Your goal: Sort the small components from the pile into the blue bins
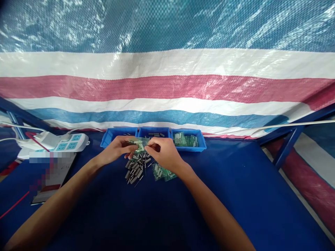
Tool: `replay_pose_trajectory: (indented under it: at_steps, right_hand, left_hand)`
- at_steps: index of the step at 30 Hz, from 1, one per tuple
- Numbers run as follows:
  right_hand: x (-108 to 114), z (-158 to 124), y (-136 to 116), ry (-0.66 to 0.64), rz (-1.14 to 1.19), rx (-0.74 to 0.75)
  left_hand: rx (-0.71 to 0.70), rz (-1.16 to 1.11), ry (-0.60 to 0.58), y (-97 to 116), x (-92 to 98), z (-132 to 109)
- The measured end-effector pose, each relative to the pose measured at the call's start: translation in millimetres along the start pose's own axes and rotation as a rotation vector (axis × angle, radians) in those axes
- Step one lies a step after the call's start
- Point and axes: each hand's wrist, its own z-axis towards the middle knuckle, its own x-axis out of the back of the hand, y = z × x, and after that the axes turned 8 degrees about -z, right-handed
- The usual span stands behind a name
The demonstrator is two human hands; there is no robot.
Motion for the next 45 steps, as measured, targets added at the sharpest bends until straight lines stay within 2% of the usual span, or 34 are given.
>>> replay_pose_trajectory:
  at_steps: [9,13,20,26,34,38,45]
  right_hand:
    - [-4.9,1.7,5.9,0.017,-0.034,-0.002]
    - [-5.1,0.7,5.5,0.038,-0.015,-0.009]
    - [-2.1,-0.9,3.7,0.079,0.018,-0.024]
    - [-2.2,-0.7,1.3,0.026,0.003,0.002]
    - [-5.2,1.6,1.3,-0.029,-0.044,-0.043]
    - [-6.9,1.8,0.8,-0.055,-0.059,-0.009]
    - [-7.6,-0.4,0.0,-0.024,-0.053,0.012]
  left_hand:
    - [-0.074,0.177,0.121,-5.2,-4.8,2.5]
    - [-0.126,0.170,0.153,-6.1,-5.5,1.6]
    - [-0.021,0.055,0.063,-0.1,-5.9,-1.8]
    - [-0.073,0.130,0.148,-2.1,-4.2,0.9]
    - [-0.131,-0.015,0.224,-1.2,-6.8,0.3]
    - [-0.125,-0.027,0.220,-0.8,-8.2,-0.8]
    - [-0.114,0.012,0.179,0.6,-7.5,-1.5]
